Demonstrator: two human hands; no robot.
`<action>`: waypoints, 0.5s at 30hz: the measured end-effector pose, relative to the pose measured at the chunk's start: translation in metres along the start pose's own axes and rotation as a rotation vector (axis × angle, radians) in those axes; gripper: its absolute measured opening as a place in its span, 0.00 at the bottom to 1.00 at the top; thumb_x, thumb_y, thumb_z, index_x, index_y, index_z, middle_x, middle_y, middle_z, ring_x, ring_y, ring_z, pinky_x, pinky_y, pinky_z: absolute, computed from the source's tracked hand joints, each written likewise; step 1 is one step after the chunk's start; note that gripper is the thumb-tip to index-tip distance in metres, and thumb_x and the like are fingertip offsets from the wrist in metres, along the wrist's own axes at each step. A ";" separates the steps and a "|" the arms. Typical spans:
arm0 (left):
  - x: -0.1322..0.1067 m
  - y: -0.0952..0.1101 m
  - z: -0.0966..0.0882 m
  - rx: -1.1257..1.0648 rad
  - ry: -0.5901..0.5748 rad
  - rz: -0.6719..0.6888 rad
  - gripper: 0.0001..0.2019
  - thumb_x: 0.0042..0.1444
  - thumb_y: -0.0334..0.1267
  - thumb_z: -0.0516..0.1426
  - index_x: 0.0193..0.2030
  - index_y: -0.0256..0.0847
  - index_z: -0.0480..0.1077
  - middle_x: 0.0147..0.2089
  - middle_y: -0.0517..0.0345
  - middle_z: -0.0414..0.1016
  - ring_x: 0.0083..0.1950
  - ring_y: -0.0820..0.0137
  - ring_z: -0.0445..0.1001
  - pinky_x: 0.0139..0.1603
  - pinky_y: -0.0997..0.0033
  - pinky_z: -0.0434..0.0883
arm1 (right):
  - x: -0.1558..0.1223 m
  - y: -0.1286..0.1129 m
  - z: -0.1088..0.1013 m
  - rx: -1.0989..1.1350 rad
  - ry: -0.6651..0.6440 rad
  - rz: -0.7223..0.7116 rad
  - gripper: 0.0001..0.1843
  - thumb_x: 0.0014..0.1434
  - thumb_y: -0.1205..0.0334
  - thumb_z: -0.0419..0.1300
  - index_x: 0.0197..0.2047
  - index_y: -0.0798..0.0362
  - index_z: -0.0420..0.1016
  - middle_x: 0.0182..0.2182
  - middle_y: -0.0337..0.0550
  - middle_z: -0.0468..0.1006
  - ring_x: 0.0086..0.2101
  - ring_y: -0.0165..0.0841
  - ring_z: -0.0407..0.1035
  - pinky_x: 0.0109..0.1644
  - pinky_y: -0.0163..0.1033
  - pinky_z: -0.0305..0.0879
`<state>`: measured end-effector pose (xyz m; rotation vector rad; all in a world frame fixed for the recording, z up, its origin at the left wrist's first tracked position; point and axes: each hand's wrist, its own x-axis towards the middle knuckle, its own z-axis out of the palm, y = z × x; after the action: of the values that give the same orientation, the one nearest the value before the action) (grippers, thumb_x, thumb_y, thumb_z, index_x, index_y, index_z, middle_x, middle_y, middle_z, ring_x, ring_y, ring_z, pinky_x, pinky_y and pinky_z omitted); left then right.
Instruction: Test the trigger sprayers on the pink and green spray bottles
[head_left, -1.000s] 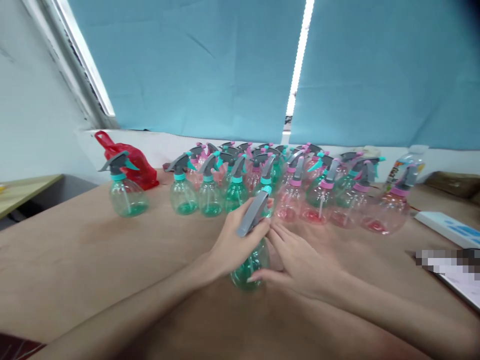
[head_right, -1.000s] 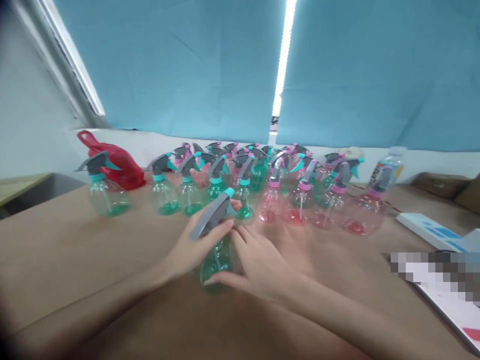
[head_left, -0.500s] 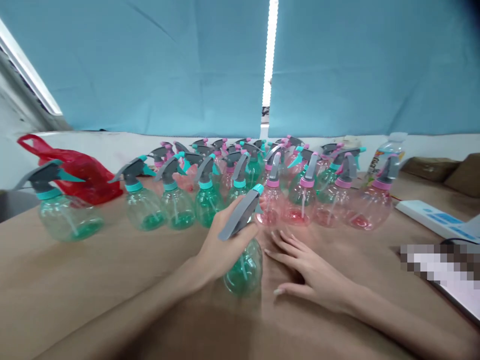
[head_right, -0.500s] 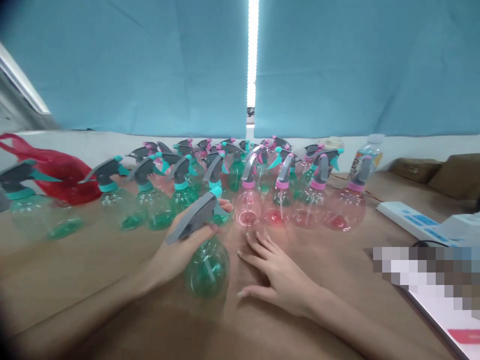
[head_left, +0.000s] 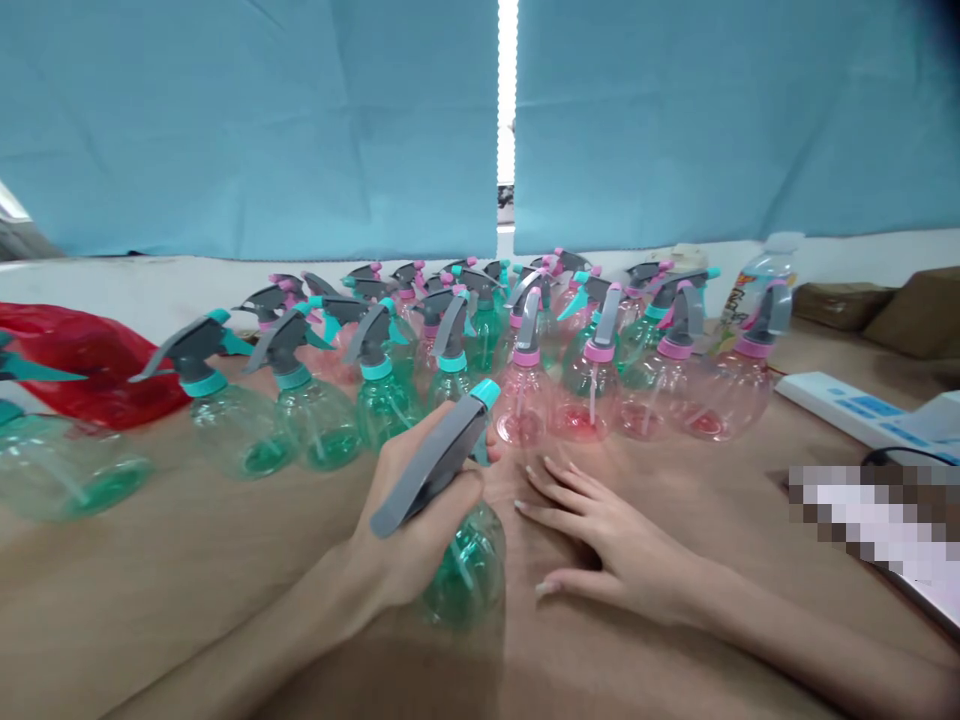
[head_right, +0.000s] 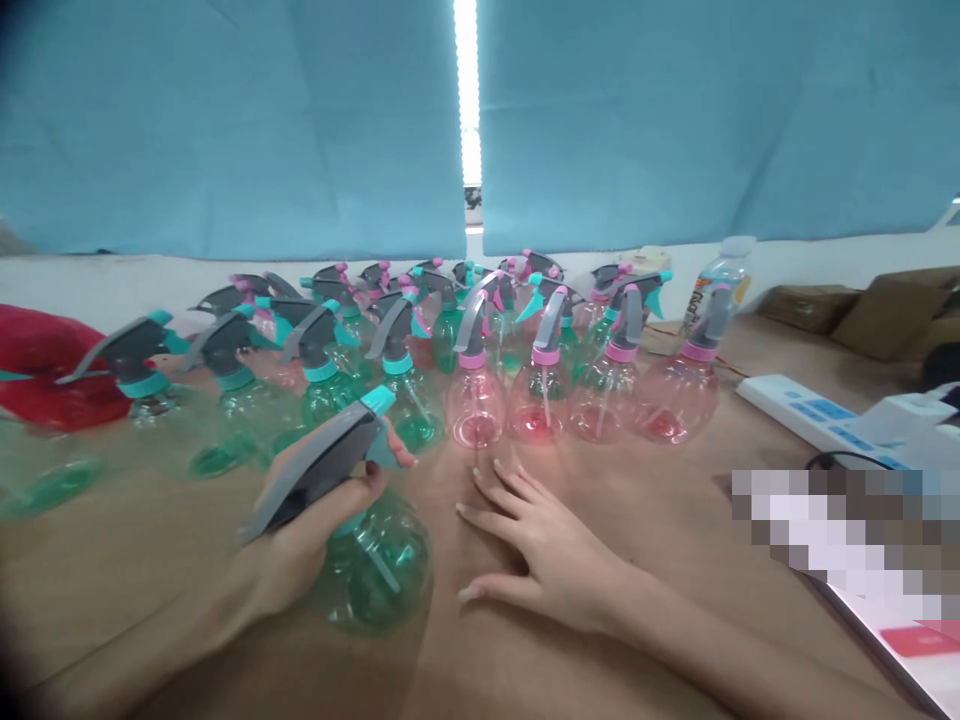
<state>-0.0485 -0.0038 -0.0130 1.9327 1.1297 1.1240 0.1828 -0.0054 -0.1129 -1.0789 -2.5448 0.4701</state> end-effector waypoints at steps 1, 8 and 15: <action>0.000 0.001 0.000 0.000 -0.006 0.001 0.04 0.51 0.36 0.52 0.33 0.47 0.68 0.23 0.64 0.65 0.26 0.68 0.65 0.25 0.67 0.59 | 0.000 0.001 0.000 0.004 -0.001 0.002 0.41 0.58 0.34 0.58 0.68 0.46 0.60 0.70 0.47 0.50 0.69 0.51 0.38 0.69 0.63 0.43; -0.001 0.004 0.001 -0.012 -0.007 -0.044 0.03 0.53 0.33 0.52 0.30 0.44 0.62 0.26 0.66 0.61 0.26 0.72 0.62 0.27 0.71 0.59 | -0.001 0.003 0.002 0.010 -0.010 0.005 0.40 0.59 0.34 0.57 0.69 0.44 0.59 0.71 0.45 0.48 0.69 0.52 0.38 0.69 0.63 0.42; -0.001 0.000 0.006 -0.051 0.010 -0.058 0.12 0.56 0.33 0.53 0.47 0.46 0.68 0.30 0.65 0.66 0.25 0.73 0.63 0.26 0.72 0.60 | 0.000 0.004 0.002 0.010 0.013 -0.010 0.34 0.64 0.39 0.55 0.68 0.43 0.61 0.71 0.42 0.50 0.69 0.51 0.40 0.69 0.62 0.44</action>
<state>-0.0435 -0.0052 -0.0161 1.8461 1.1441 1.1219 0.1843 -0.0030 -0.1163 -1.0611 -2.5330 0.4714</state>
